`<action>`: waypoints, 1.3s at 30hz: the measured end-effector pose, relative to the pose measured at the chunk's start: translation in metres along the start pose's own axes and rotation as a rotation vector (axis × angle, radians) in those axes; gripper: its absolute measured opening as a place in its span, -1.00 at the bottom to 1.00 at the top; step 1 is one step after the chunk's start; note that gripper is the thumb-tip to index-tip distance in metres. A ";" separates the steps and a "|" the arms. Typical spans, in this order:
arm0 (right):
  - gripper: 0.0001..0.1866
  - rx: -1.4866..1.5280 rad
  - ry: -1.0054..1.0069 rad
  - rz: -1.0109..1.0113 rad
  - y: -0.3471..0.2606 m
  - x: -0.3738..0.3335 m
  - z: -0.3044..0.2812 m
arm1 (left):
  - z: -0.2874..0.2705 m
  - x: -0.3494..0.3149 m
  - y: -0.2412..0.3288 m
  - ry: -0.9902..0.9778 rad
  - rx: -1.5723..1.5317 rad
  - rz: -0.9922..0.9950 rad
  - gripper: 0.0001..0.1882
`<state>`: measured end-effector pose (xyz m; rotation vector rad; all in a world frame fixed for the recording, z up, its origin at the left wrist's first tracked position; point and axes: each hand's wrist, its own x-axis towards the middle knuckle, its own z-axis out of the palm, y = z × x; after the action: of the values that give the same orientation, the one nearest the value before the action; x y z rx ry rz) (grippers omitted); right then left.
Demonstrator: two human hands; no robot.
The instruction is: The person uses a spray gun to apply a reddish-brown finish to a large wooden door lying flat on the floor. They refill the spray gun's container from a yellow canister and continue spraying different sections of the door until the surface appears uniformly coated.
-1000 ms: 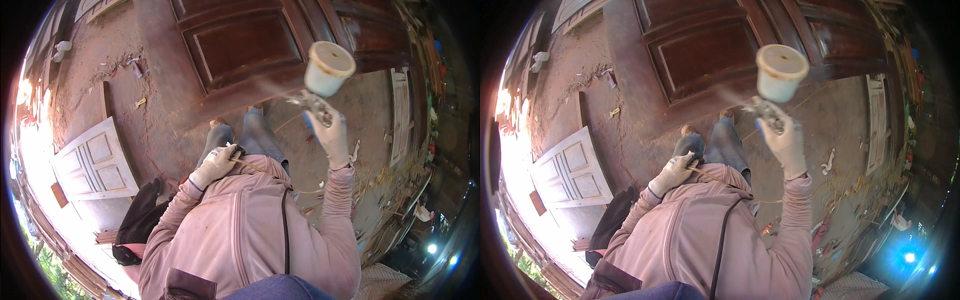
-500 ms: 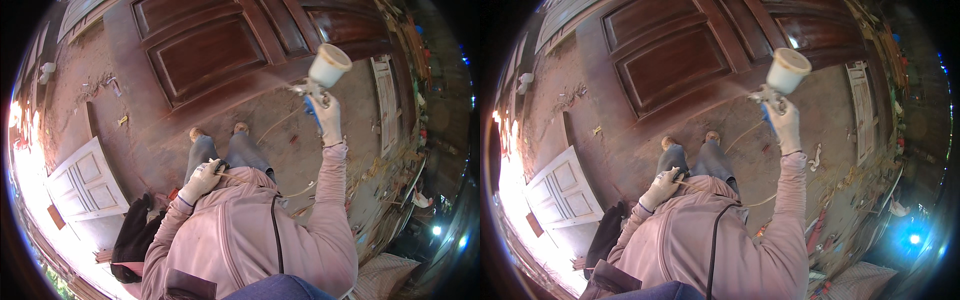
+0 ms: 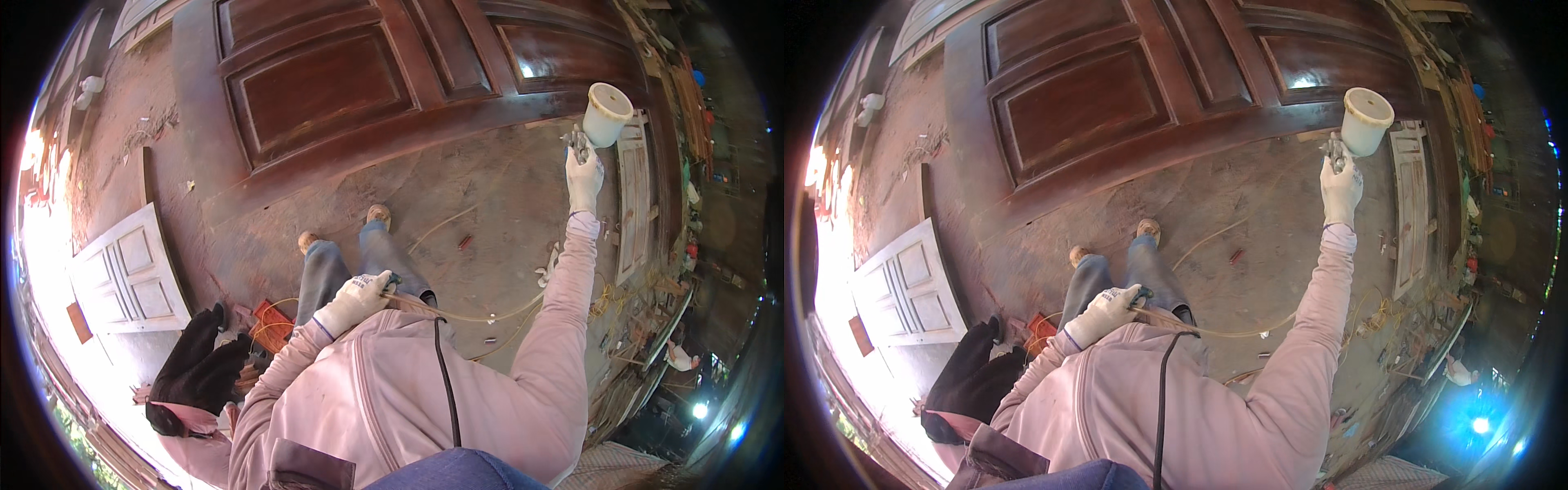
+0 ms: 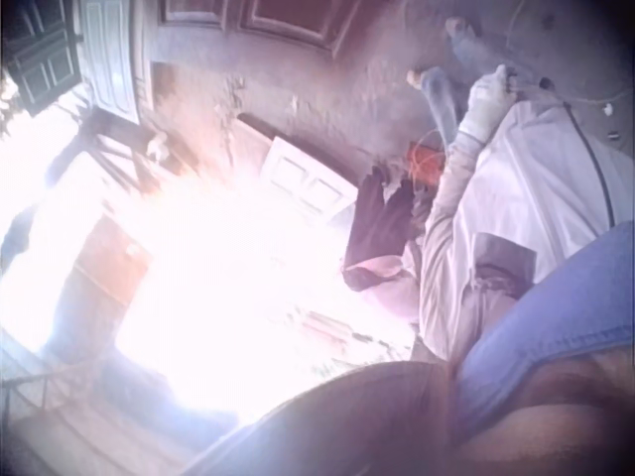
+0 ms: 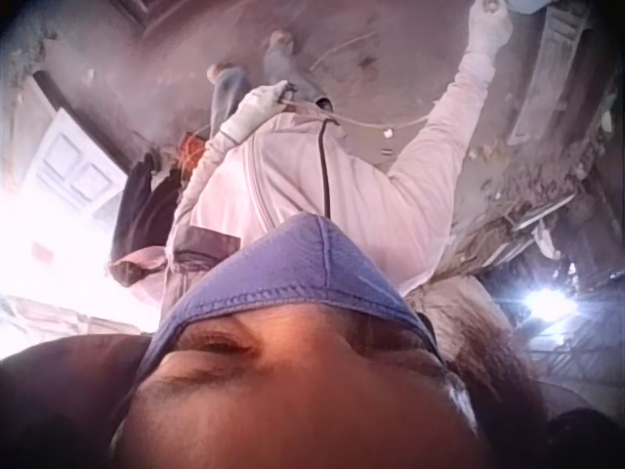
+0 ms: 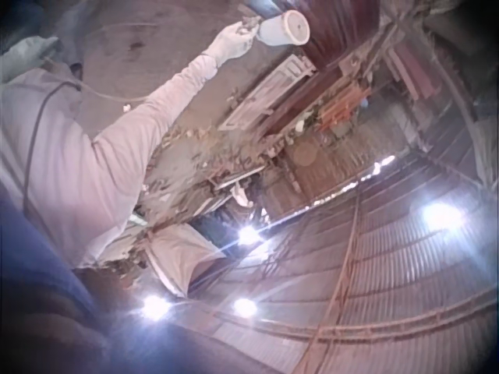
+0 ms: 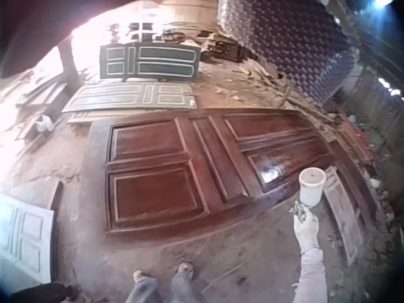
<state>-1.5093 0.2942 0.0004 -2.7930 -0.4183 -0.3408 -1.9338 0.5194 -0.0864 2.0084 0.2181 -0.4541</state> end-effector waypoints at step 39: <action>-0.75 0.635 -0.256 0.100 -0.057 -0.141 0.024 | 0.008 -0.018 -0.028 -0.119 -0.023 -0.046 -0.71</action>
<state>-1.6546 0.3194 -0.0460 -2.2199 -0.3610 0.1576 -1.9615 0.5265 -0.1053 1.9497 0.1954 -0.5953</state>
